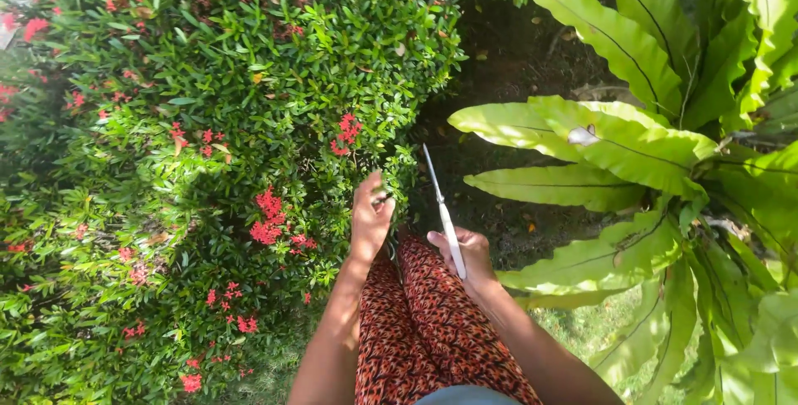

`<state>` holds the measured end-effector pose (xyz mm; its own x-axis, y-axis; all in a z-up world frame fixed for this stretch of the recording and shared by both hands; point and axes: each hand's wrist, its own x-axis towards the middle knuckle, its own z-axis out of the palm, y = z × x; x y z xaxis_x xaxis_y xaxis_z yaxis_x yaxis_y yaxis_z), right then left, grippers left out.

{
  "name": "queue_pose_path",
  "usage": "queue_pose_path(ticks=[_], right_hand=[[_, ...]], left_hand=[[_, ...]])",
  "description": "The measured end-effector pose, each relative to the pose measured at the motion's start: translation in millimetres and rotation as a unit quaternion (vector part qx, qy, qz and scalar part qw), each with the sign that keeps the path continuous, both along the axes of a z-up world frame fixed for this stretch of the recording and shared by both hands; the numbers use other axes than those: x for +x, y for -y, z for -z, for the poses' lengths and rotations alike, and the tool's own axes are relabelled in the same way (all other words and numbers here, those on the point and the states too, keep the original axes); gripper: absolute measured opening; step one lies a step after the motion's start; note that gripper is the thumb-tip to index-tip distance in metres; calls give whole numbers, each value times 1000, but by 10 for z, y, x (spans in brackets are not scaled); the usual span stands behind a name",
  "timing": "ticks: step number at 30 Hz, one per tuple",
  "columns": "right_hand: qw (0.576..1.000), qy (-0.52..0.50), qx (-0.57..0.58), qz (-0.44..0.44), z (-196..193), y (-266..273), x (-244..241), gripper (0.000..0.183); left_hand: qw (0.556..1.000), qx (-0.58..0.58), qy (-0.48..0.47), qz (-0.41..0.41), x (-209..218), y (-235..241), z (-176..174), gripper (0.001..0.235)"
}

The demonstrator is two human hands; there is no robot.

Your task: The person trims red flower clusters and stems from a green hedge using scissors, holding each flower cluster with one hand while cutting with the other, and moves along the hedge to cut different spots, also cutting near a large leafy plant.

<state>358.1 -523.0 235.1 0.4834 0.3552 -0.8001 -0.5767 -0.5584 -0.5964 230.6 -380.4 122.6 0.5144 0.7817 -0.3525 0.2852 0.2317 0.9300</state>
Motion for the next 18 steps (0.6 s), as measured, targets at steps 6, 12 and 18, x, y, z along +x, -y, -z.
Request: queue_pose_path(ticks=[6, 12, 18], right_hand=[[999, -33, -13, -19, -96, -8, -100, 19], [996, -19, -55, -63, -298, 106, -71, 19], [997, -47, 20, -54, -204, 700, -131, 20]], left_hand=[[961, -94, 235, -108, 34, -392, -363, 84], [974, -222, -30, 42, 266, -585, -1355, 48], [968, 41, 172, 179, 517, -471, -2531, 52]])
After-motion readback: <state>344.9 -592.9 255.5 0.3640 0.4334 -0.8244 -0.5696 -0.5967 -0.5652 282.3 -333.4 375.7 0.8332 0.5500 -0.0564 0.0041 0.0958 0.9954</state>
